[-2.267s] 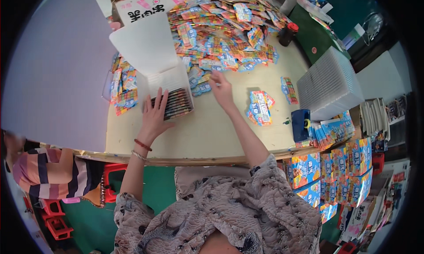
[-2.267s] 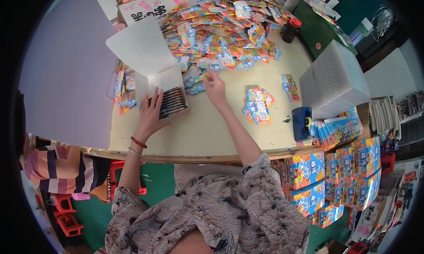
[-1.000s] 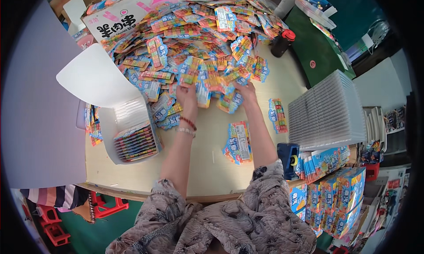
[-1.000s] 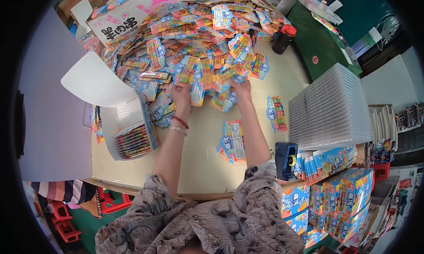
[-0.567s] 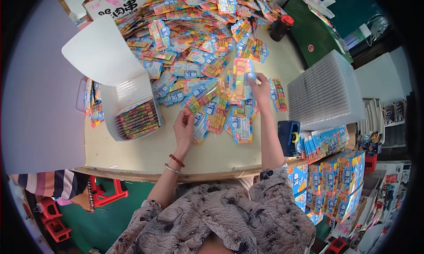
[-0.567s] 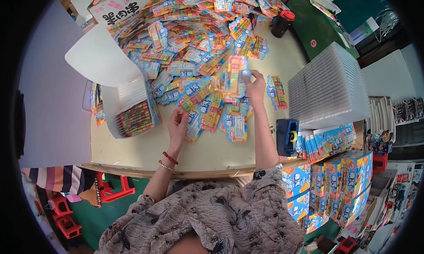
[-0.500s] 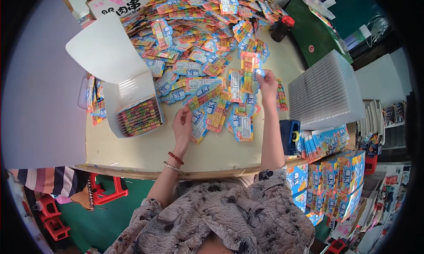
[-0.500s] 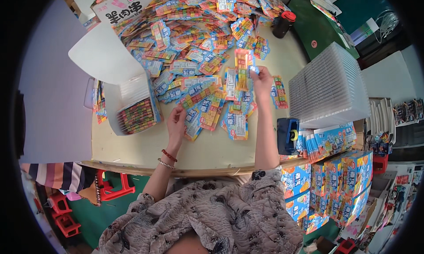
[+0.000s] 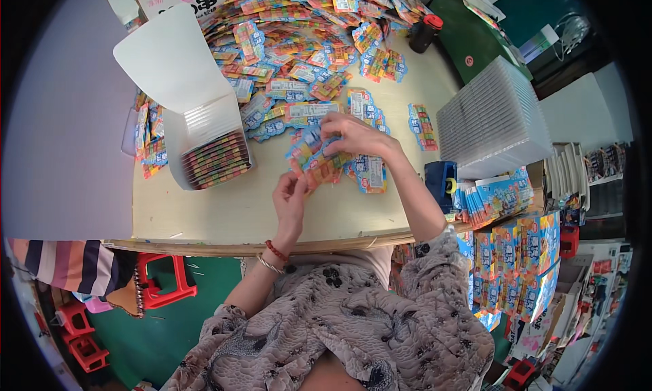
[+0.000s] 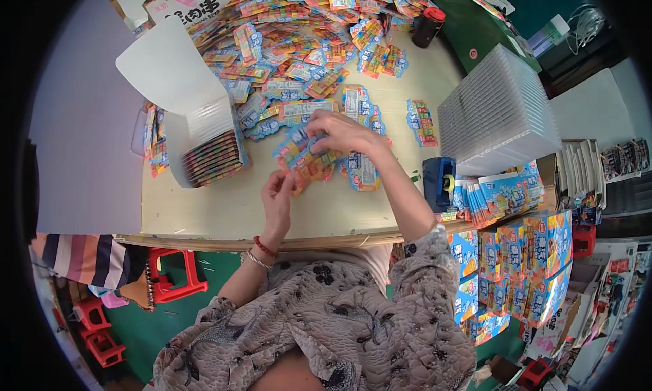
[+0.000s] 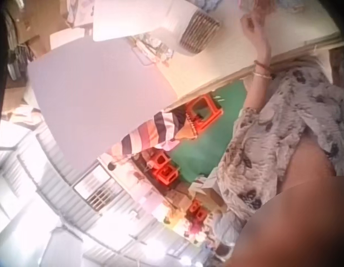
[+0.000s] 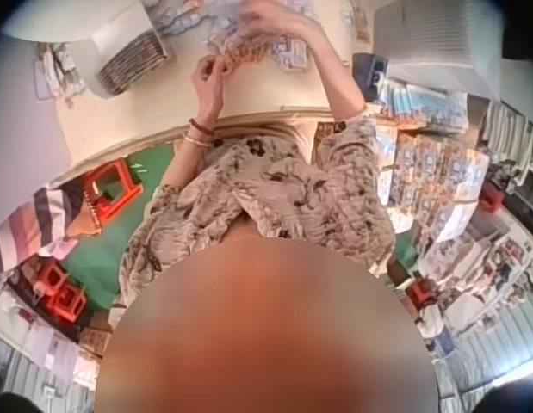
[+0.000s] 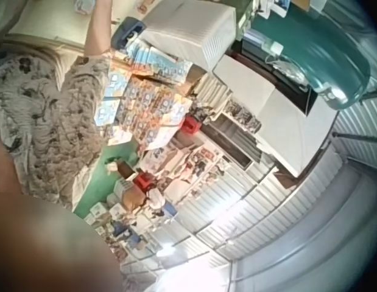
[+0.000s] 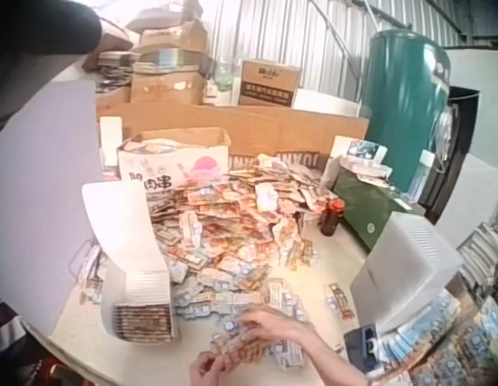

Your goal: Counting small snack packets and organizing them into cardboard display boxes for packaging.

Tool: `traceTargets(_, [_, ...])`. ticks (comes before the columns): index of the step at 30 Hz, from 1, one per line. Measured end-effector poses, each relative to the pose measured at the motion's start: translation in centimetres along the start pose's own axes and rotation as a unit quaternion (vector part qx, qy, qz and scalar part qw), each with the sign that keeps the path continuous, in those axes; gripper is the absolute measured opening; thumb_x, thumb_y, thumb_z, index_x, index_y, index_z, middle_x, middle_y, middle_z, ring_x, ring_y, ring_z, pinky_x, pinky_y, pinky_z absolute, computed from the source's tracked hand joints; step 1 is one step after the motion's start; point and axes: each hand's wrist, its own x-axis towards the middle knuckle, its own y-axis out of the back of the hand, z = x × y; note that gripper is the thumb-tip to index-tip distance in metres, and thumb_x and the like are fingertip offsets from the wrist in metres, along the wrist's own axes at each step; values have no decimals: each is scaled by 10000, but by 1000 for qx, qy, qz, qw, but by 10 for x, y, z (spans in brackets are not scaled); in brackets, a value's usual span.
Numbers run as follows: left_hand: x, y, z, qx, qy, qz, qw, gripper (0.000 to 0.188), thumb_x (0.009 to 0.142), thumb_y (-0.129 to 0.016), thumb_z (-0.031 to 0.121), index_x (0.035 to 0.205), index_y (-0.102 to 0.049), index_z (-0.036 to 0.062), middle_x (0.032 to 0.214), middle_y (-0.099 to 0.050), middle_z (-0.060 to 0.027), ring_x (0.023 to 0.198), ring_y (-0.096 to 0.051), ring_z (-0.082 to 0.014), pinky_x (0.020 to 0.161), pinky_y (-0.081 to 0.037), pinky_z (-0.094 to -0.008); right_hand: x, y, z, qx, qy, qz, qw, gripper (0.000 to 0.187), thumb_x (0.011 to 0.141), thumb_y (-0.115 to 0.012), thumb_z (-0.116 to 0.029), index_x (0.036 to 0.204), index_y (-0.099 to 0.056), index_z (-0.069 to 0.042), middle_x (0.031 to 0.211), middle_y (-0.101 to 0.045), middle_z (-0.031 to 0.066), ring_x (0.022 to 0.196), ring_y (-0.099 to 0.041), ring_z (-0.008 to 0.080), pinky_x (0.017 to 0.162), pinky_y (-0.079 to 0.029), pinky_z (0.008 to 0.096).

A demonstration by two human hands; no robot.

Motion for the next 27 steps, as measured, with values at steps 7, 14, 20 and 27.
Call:
traceTargets(7, [-12,38,0,429,-238,-35,871,545,788,-692,135,1264,-460,3,1139,-508,-178,1072,-469,-325,916,-367,-422,-27,20,-12,41,-140,-154,977,516,738,-712,-66,1204,-492,-94,926,-592,106,889,-574,285,784,-443,381])
traceTargets(14, [32,27,0,519,-134,-56,842,677,724,-722,120,1312,-411,-10,1150,-541,-169,1059,-532,-324,894,-421,-396,0,-8,2,-28,-160,-212,964,916,691,-734,-16,1456,-275,-223,1021,-618,150,1043,-579,319,859,-457,418])
traceTargets(20, [32,42,9,427,-76,-78,897,537,738,-693,67,1224,-475,2,1086,-571,-197,854,-625,-289,709,-507,-362,27,-13,1,-202,-145,-304,920,717,633,-803,-92,1276,-486,-77,1092,-596,176,1154,-527,347,973,-419,413])
traceTargets(27, [-5,74,15,440,-80,-57,893,449,792,-652,70,1188,-456,-8,918,-624,-196,720,-639,-303,625,-502,-356,-24,7,15,-278,11,-25,960,419,625,-801,-137,1002,-635,-58,934,-648,106,1126,-523,325,977,-396,434])
